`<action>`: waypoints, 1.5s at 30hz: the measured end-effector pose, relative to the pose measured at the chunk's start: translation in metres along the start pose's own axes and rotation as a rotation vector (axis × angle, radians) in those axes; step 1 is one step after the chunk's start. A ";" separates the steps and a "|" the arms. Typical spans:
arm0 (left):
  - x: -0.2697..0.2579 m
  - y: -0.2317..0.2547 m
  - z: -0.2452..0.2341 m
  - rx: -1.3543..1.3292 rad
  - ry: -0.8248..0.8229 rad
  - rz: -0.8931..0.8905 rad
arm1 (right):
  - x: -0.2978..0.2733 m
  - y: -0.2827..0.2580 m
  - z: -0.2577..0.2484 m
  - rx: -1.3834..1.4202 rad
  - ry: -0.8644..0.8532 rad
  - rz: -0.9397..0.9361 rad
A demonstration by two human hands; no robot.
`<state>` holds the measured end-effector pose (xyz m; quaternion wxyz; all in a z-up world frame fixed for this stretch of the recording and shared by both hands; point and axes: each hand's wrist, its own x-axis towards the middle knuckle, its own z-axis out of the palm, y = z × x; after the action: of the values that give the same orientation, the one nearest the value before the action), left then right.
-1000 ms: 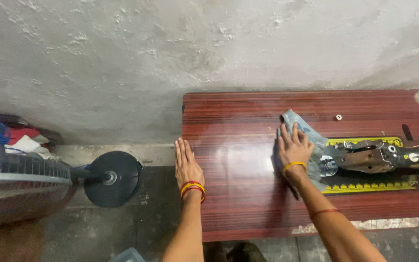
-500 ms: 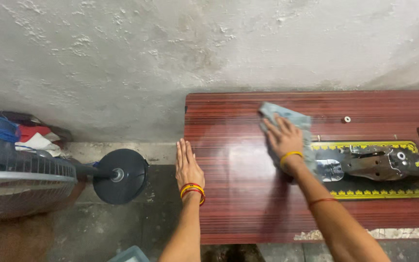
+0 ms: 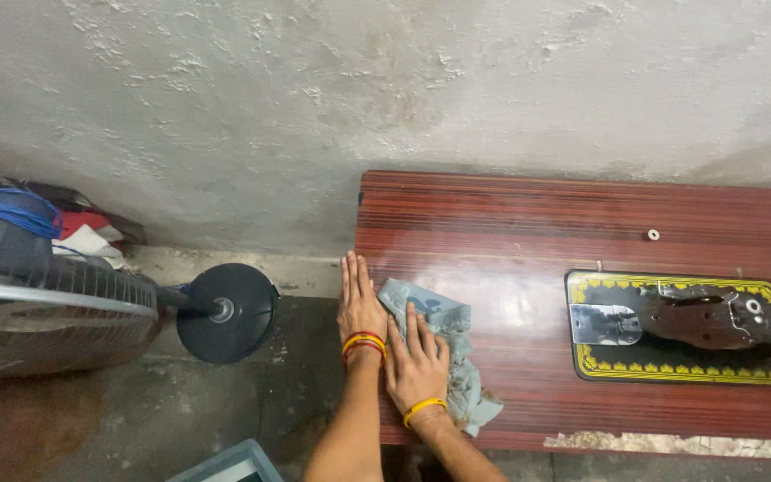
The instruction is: The person wipes the wooden table and the black sewing machine with a cloth, then handles the drive belt at the base of the machine. The person cleans the table surface, the machine body, and the handwheel, then inspects the belt.
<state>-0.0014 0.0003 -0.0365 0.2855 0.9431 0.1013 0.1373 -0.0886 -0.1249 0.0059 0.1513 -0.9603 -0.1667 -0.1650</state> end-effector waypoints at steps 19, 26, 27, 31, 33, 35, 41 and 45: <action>0.000 -0.009 0.002 0.026 -0.016 0.053 | 0.035 0.018 0.030 0.084 -0.006 -0.200; -0.003 0.002 -0.002 0.052 0.084 -0.051 | 0.156 0.110 0.019 -0.102 -0.086 -0.166; -0.004 0.002 -0.002 0.061 0.117 -0.040 | 0.160 0.106 0.029 -0.127 -0.057 -0.123; 0.001 0.003 -0.004 0.059 0.190 -0.055 | 0.149 0.062 0.058 -0.046 -0.060 -0.303; -0.003 0.006 -0.008 0.063 0.159 -0.100 | 0.153 0.048 0.059 0.043 -0.119 -0.462; 0.002 0.008 -0.011 0.056 0.151 -0.130 | 0.164 0.038 0.060 0.106 -0.199 -0.508; 0.002 0.010 -0.012 0.029 0.131 -0.169 | 0.254 0.034 0.091 -0.056 -0.218 -0.303; 0.000 0.009 -0.012 0.048 0.157 -0.123 | 0.249 0.033 0.107 -0.017 -0.154 -0.284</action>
<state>-0.0043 -0.0015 -0.0221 0.2619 0.9279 0.1845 0.1906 0.1736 -0.0505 -0.0069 0.1050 -0.9381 -0.3105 -0.1121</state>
